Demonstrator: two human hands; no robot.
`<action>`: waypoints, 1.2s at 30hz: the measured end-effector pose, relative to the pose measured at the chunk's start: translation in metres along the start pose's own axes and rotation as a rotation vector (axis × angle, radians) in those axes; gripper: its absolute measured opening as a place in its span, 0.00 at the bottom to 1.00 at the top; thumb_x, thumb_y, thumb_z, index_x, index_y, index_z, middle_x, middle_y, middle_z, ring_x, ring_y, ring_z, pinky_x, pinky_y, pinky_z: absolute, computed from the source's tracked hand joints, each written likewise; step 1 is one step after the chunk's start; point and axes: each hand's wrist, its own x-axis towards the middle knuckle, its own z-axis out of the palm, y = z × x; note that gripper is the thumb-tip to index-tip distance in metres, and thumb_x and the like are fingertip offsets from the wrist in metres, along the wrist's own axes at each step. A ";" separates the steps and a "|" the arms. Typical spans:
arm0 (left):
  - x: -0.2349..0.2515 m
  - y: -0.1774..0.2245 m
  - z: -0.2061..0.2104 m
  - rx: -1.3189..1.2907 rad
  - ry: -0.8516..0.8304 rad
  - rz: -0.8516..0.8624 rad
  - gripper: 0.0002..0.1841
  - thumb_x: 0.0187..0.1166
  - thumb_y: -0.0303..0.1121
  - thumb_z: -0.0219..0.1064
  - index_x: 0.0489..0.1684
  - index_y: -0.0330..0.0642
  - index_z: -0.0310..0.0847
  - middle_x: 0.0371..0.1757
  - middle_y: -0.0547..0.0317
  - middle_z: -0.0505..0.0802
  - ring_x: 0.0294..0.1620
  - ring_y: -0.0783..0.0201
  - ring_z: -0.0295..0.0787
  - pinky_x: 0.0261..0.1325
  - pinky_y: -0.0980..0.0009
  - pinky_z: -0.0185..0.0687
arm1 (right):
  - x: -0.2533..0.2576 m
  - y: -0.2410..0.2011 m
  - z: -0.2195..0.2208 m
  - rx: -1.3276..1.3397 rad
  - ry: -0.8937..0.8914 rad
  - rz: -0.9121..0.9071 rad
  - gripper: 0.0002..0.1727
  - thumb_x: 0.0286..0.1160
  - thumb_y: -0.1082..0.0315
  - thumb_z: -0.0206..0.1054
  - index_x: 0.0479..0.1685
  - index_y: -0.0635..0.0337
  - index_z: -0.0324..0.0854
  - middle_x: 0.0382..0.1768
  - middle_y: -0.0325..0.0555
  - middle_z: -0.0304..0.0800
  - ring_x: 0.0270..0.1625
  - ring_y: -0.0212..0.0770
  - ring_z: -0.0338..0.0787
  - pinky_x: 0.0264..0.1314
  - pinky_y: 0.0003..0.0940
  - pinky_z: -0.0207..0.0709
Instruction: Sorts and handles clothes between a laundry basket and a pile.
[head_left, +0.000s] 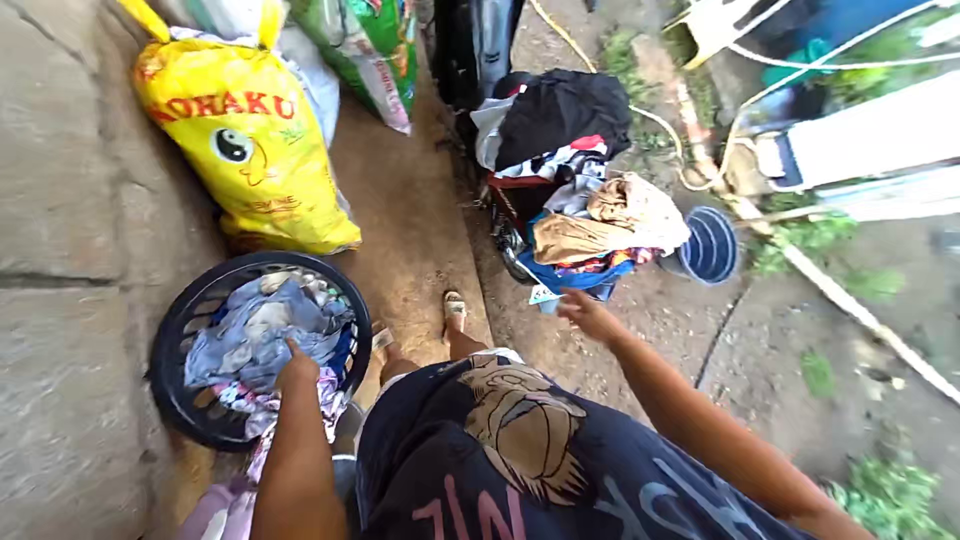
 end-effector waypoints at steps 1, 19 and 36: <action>0.006 0.002 0.005 0.025 -0.022 -0.002 0.49 0.82 0.37 0.62 0.98 0.50 0.25 0.69 0.32 0.87 0.70 0.35 0.86 0.69 0.37 0.79 | -0.001 0.002 0.015 -0.137 -0.087 -0.038 0.34 0.88 0.62 0.62 0.90 0.60 0.59 0.82 0.63 0.72 0.74 0.60 0.84 0.76 0.56 0.77; -0.016 -0.018 -0.001 0.009 -0.007 0.068 0.39 0.86 0.37 0.58 0.97 0.47 0.40 0.69 0.31 0.87 0.69 0.33 0.86 0.68 0.33 0.78 | 0.008 -0.028 0.094 -0.436 -0.469 -0.264 0.26 0.92 0.58 0.56 0.83 0.61 0.72 0.75 0.62 0.81 0.77 0.60 0.82 0.83 0.59 0.68; -0.061 -0.046 -0.026 -0.423 -0.442 0.512 0.16 0.89 0.32 0.59 0.65 0.29 0.80 0.63 0.38 0.88 0.65 0.51 0.84 0.74 0.51 0.75 | 0.000 -0.051 0.098 -0.248 -0.464 -0.389 0.25 0.92 0.61 0.56 0.81 0.65 0.73 0.73 0.64 0.82 0.73 0.59 0.85 0.80 0.57 0.72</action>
